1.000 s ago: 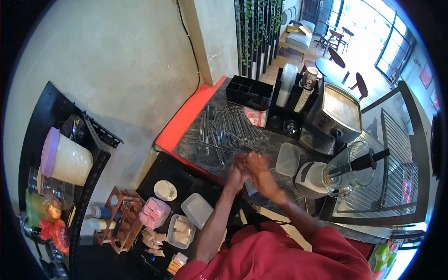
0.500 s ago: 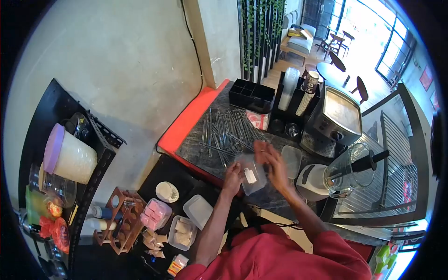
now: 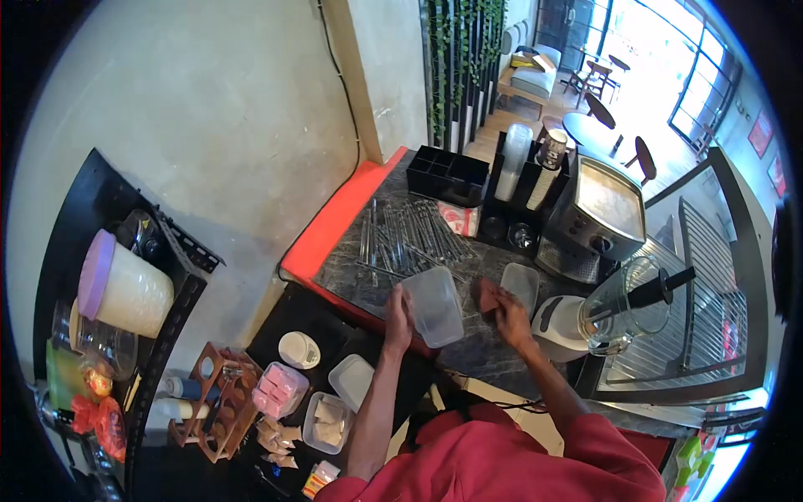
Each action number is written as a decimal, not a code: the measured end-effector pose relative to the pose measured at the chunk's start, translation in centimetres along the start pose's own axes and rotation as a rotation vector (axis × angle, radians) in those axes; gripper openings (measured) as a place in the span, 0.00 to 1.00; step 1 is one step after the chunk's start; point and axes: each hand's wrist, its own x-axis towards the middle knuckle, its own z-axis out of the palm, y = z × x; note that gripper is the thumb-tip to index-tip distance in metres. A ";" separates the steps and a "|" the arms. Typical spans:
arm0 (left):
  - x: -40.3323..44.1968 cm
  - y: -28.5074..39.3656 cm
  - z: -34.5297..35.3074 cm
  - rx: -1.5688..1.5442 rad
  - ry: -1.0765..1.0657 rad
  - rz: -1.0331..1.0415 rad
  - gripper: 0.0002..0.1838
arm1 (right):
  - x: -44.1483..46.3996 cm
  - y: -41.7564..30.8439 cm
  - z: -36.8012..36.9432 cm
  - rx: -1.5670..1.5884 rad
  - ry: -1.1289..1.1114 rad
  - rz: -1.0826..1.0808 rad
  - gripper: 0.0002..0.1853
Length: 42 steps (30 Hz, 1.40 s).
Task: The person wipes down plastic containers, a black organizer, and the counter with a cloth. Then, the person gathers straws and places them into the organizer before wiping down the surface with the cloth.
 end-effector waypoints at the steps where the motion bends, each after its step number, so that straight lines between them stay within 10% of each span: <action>1: 0.0 -0.5 0.2 0.002 -0.007 -0.014 0.09 | -0.1 0.5 0.1 0.078 -0.055 0.022 0.15; 3: -0.1 -1.5 0.9 0.944 -0.295 0.642 0.06 | -0.4 0.2 0.0 0.075 0.027 0.038 0.13; 8: -3.7 -4.7 0.1 1.466 -0.588 0.837 0.09 | 1.1 0.5 -0.9 0.187 0.129 0.250 0.08; 14: -6.2 -5.6 -2.2 1.389 -0.815 0.615 0.12 | 2.9 19.5 5.2 -0.553 0.074 0.186 0.20; 21: -7.3 -3.2 -4.0 1.539 -0.727 0.697 0.16 | 5.6 18.8 4.2 -0.798 -0.088 0.484 0.21; 30: -6.3 -5.1 -3.4 1.140 -0.166 0.344 0.13 | 7.4 12.7 -0.8 -0.387 0.202 0.374 0.16; 32: -5.0 -6.6 -4.7 1.098 -0.170 0.317 0.14 | 8.4 4.6 -4.2 -0.144 0.493 0.023 0.16; 42: -2.1 -6.2 -5.7 0.770 -0.066 0.100 0.14 | 4.8 0.0 -0.4 0.466 0.369 0.283 0.10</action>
